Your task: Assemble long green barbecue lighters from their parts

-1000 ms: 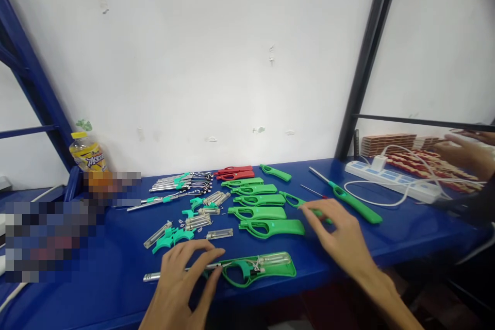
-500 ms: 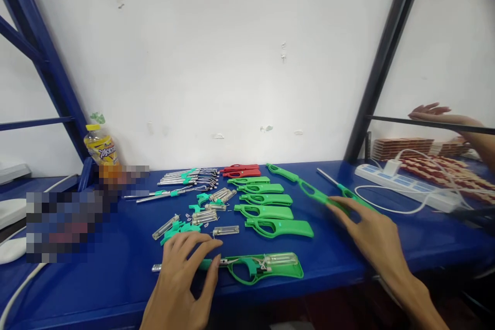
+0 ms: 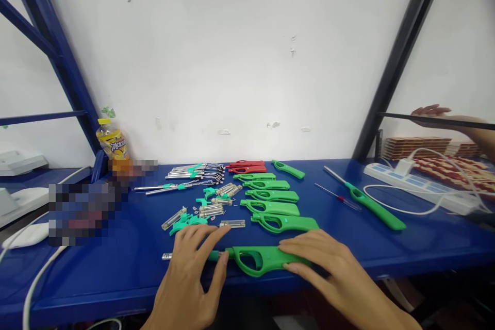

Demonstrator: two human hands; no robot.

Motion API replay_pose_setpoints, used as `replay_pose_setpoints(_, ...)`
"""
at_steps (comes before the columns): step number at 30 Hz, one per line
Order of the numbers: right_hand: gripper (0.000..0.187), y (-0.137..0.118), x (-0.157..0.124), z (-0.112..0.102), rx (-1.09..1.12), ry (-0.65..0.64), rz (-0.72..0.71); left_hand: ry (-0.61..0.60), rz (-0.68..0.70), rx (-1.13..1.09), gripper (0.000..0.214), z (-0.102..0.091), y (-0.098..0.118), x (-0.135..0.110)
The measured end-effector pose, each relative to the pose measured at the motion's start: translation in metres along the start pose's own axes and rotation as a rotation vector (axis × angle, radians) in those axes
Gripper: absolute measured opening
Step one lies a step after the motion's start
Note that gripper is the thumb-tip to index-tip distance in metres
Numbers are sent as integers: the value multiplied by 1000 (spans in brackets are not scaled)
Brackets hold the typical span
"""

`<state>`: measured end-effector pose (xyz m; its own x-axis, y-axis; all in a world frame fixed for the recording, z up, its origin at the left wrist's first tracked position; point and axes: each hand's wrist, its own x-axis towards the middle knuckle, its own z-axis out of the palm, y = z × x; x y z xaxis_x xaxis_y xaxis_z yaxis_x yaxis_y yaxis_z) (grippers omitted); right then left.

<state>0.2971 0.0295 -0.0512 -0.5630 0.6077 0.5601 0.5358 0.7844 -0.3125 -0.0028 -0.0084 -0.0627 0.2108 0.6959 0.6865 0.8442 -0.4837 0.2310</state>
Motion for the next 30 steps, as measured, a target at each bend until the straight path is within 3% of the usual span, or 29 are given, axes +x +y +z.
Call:
replay_pose_setpoints(8,27,5,-3,4,2,-64,43,-36,135,-34,34,-2,3,4)
replay_pose_setpoints(21,21,-3,-1,-3,72,-187,142,-199,168,-93,34,-10,9,8)
replay_pose_setpoints(25,19,-2,2,-5,136,-209,148,-223,175,5,40,-19,9,5)
replay_pose_setpoints(30,17,4,3,-2,210,-173,133,-170,148,221,37,-31,-1,-4)
